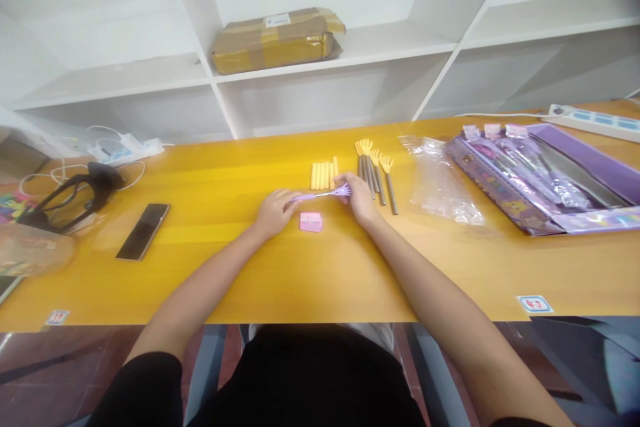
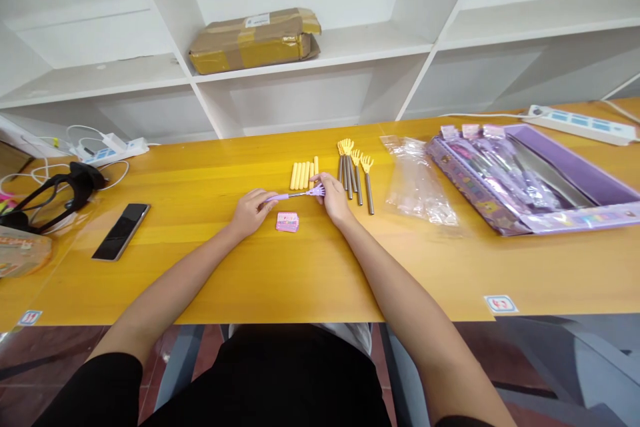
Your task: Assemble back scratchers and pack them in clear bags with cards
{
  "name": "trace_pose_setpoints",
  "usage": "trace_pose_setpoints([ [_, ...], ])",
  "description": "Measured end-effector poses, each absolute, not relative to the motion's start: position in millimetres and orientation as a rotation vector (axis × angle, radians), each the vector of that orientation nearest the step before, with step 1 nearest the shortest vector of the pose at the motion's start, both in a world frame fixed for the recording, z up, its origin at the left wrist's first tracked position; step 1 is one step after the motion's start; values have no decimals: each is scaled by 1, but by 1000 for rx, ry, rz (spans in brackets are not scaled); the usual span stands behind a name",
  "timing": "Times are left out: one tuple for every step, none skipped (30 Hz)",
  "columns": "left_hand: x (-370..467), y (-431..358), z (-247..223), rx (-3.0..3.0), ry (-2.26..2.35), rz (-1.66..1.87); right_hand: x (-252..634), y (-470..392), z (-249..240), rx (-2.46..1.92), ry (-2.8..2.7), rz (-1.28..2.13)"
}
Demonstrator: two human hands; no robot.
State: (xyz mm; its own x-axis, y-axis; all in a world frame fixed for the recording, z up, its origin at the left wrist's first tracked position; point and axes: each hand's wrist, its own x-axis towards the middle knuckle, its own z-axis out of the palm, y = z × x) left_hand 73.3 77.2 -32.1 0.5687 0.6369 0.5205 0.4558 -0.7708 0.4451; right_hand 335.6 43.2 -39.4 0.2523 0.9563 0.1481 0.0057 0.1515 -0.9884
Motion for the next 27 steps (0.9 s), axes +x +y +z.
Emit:
trace_pose_setpoints([
  [74, 77, -32, 2543, 906, 1002, 336, 43, -39, -1201, -1080, 924],
  [74, 77, -31, 2543, 900, 1008, 336, 42, -38, -1203, -1080, 929],
  [74, 77, -31, 2543, 893, 1015, 336, 42, -38, -1204, -1080, 936],
  [74, 76, -30, 2543, 887, 1019, 336, 42, -38, -1206, -1078, 942],
  [74, 76, -29, 2543, 885, 1016, 336, 41, -37, -1207, -1076, 947],
  [75, 76, -29, 2543, 887, 1013, 336, 41, -37, -1209, -1073, 951],
  [75, 76, -29, 2543, 891, 1009, 336, 41, -37, -1211, -1071, 955],
  [75, 76, -29, 2546, 895, 1005, 336, 41, -36, -1213, -1069, 957],
  [74, 77, -29, 2548, 899, 1002, 336, 42, -36, -1214, -1067, 959],
  [74, 77, -29, 2550, 902, 1001, 335, 42, -36, -1216, -1067, 960],
  [74, 77, -29, 2551, 902, 1004, 335, 42, -36, -1218, -1066, 960],
  [74, 78, -30, 2551, 900, 1007, 335, 42, -35, -1221, -1066, 959],
  [74, 78, -30, 2551, 895, 1009, 335, 42, -35, -1224, -1067, 956],
  [74, 78, -30, 2549, 891, 1010, 335, 42, -35, -1228, -1068, 952],
  [74, 78, -30, 2549, 889, 1010, 335, 42, -35, -1232, -1071, 947],
  [74, 78, -30, 2549, 889, 1010, 335, 42, -35, -1237, -1076, 941],
  [73, 78, -30, 2551, 890, 1009, 335, 41, -35, -1243, -1082, 934],
  [73, 78, -30, 2554, 891, 1006, 335, 41, -35, -1249, -1090, 927],
  [73, 78, -30, 2558, 893, 1001, 335, 41, -35, -1257, -1100, 919],
  [73, 78, -30, 2561, 896, 995, 336, 42, -35, -1267, -1111, 908],
  [73, 79, -31, 2564, 900, 988, 336, 42, -35, -1278, -1124, 895],
  [73, 79, -31, 2565, 905, 982, 336, 42, -35, -1291, -1138, 876],
  [73, 80, -32, 2567, 910, 980, 336, 42, -35, -1305, -1153, 851],
  [73, 80, -33, 2571, 911, 983, 336, 42, -34, -1318, -1173, 817],
  [73, 81, -33, 2578, 908, 988, 337, 42, -33, -1331, -1199, 777],
  [74, 81, -33, 2589, 902, 994, 337, 41, -32, -1343, -1231, 733],
  [74, 81, -33, 2607, 895, 998, 337, 40, -32, -1355, -1270, 691],
])
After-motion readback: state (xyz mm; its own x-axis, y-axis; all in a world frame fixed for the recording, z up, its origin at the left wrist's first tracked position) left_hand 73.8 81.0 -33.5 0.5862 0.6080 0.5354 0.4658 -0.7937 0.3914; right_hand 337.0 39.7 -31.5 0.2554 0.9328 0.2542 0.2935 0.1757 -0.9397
